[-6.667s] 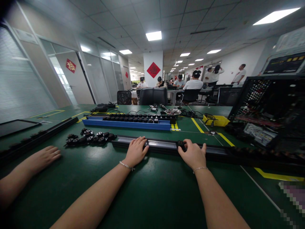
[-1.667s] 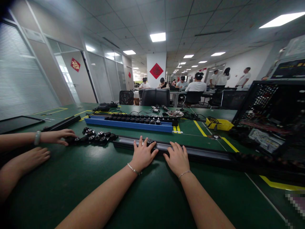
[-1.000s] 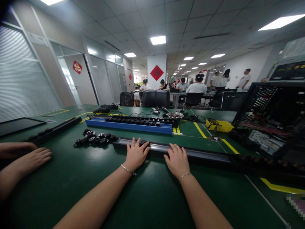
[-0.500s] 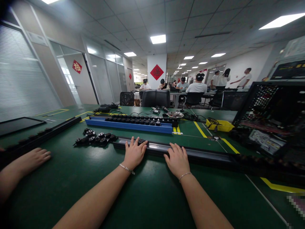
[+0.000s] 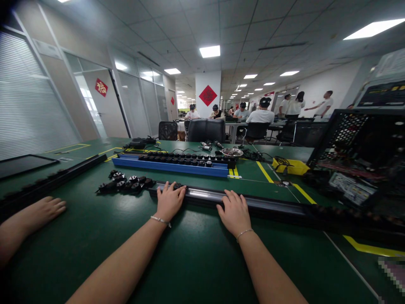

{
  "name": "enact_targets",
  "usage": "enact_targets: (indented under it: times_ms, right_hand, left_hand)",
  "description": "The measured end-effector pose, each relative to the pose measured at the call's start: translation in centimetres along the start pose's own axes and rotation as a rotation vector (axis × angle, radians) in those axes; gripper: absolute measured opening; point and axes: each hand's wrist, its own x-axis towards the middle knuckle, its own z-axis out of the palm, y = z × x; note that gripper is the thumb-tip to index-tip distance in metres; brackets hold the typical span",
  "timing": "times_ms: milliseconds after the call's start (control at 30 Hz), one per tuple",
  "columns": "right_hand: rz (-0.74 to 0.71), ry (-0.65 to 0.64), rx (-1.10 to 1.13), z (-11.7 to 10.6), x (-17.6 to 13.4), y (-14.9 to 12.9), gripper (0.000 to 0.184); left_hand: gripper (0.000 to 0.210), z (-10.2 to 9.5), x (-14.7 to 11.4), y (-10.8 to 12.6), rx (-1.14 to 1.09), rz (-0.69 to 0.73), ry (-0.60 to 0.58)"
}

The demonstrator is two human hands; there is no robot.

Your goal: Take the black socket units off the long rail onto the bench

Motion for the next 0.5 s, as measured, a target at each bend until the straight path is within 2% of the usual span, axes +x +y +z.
enact_targets:
  times_ms: [500]
  right_hand:
    - [-0.010,0.005,-0.002,-0.1,0.1,0.0,0.029]
  left_hand:
    - [0.037,0.3,0.6,-1.3,-0.011,-0.036,0.062]
